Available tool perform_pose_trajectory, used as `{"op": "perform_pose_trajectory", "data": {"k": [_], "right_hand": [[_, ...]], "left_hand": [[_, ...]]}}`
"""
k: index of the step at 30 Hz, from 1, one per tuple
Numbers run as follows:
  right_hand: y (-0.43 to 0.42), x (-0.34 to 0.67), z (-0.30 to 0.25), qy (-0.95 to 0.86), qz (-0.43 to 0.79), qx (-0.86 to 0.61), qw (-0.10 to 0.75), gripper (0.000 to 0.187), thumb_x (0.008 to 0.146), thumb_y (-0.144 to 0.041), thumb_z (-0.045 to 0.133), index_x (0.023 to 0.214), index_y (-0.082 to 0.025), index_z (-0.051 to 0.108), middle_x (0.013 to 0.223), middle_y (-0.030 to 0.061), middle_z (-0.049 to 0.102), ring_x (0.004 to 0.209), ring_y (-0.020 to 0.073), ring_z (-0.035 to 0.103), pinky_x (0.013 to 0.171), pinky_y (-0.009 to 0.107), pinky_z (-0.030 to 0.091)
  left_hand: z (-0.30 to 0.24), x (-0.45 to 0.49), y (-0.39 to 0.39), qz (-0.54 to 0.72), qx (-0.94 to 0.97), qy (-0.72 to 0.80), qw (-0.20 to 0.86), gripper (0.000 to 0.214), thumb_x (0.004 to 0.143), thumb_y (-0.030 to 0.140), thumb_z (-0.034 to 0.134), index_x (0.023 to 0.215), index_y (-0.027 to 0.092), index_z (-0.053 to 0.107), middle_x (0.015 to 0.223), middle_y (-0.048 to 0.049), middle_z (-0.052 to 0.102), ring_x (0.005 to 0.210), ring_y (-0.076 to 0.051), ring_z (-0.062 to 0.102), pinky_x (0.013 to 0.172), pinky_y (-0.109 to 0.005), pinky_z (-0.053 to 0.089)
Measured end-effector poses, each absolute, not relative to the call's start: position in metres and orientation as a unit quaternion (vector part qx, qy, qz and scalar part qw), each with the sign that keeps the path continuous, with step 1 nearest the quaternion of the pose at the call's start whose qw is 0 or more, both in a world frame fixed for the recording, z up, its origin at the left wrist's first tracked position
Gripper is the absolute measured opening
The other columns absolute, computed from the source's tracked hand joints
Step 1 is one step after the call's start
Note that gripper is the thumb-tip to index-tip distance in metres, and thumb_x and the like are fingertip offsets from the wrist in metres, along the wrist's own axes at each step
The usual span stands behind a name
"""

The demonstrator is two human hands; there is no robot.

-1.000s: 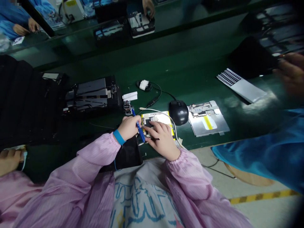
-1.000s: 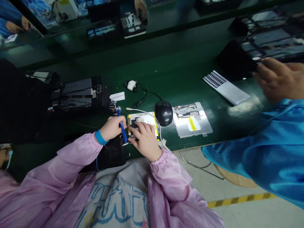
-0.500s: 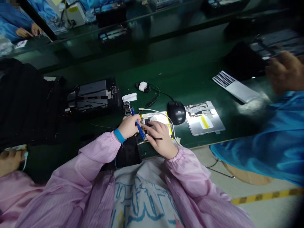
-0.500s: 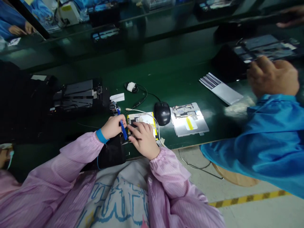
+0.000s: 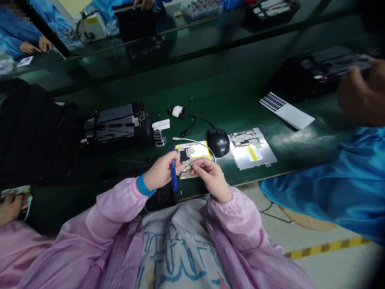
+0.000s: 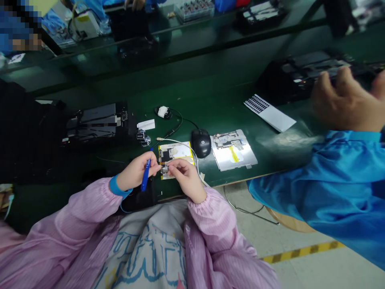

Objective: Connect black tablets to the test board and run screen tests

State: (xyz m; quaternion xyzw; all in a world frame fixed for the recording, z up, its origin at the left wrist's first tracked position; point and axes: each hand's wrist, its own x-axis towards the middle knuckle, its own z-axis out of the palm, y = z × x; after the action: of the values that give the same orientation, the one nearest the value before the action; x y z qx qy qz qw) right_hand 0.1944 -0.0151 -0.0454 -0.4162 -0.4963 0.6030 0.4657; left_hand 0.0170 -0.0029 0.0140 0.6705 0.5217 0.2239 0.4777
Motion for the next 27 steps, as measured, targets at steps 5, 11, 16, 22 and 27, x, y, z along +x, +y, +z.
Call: {"op": "perform_pose_trajectory", "data": {"k": [5,11,16,22,27], "right_hand": [[-0.010,0.194,-0.062,-0.613,0.426,-0.486,0.455,0.017,0.088,-0.032,0.057,0.087,-0.019,0.067,0.081,0.0063,0.070,0.076,0.0198,0.065,0.073,0.036,0.054],[-0.013,0.192,-0.073,-0.789,0.222,-0.460,0.343,0.021,0.091,-0.022,0.052,0.105,-0.019,0.067,0.113,0.0114,0.067,0.107,0.0253,0.058,0.092,0.044,0.047],[-0.017,0.190,-0.076,-0.818,0.167,-0.460,0.301,0.024,0.093,-0.024,0.051,0.112,-0.017,0.065,0.120,0.0115,0.064,0.112,0.0262,0.055,0.093,0.044,0.044],[-0.018,0.189,-0.074,-0.838,0.135,-0.455,0.269,0.027,0.094,-0.024,0.049,0.115,-0.016,0.064,0.121,0.0119,0.064,0.114,0.0271,0.053,0.093,0.044,0.042],[-0.019,0.189,-0.076,-0.837,0.136,-0.453,0.276,0.028,0.094,-0.024,0.049,0.116,-0.015,0.063,0.122,0.0121,0.064,0.113,0.0264,0.054,0.094,0.043,0.043]], "left_hand": [[0.011,0.003,0.011,0.162,0.705,0.600,0.341,0.022,0.077,0.019,0.059,0.069,0.021,0.039,0.059,0.0059,0.046,0.055,-0.011,0.044,0.056,-0.024,0.032],[0.006,0.003,0.014,0.100,0.741,0.581,0.321,0.020,0.080,0.015,0.055,0.069,0.021,0.040,0.061,0.0038,0.050,0.057,-0.014,0.047,0.058,-0.026,0.032],[0.003,0.001,0.017,0.113,0.744,0.571,0.328,0.020,0.081,0.017,0.055,0.069,0.021,0.040,0.062,0.0040,0.050,0.059,-0.013,0.048,0.060,-0.025,0.033],[0.000,-0.001,0.019,0.095,0.748,0.570,0.326,0.017,0.079,0.016,0.055,0.070,0.021,0.041,0.061,0.0042,0.049,0.056,-0.013,0.046,0.057,-0.026,0.031],[-0.001,0.000,0.019,0.082,0.753,0.573,0.312,0.015,0.078,0.015,0.054,0.071,0.021,0.042,0.061,0.0032,0.051,0.056,-0.014,0.048,0.056,-0.026,0.031]]}}
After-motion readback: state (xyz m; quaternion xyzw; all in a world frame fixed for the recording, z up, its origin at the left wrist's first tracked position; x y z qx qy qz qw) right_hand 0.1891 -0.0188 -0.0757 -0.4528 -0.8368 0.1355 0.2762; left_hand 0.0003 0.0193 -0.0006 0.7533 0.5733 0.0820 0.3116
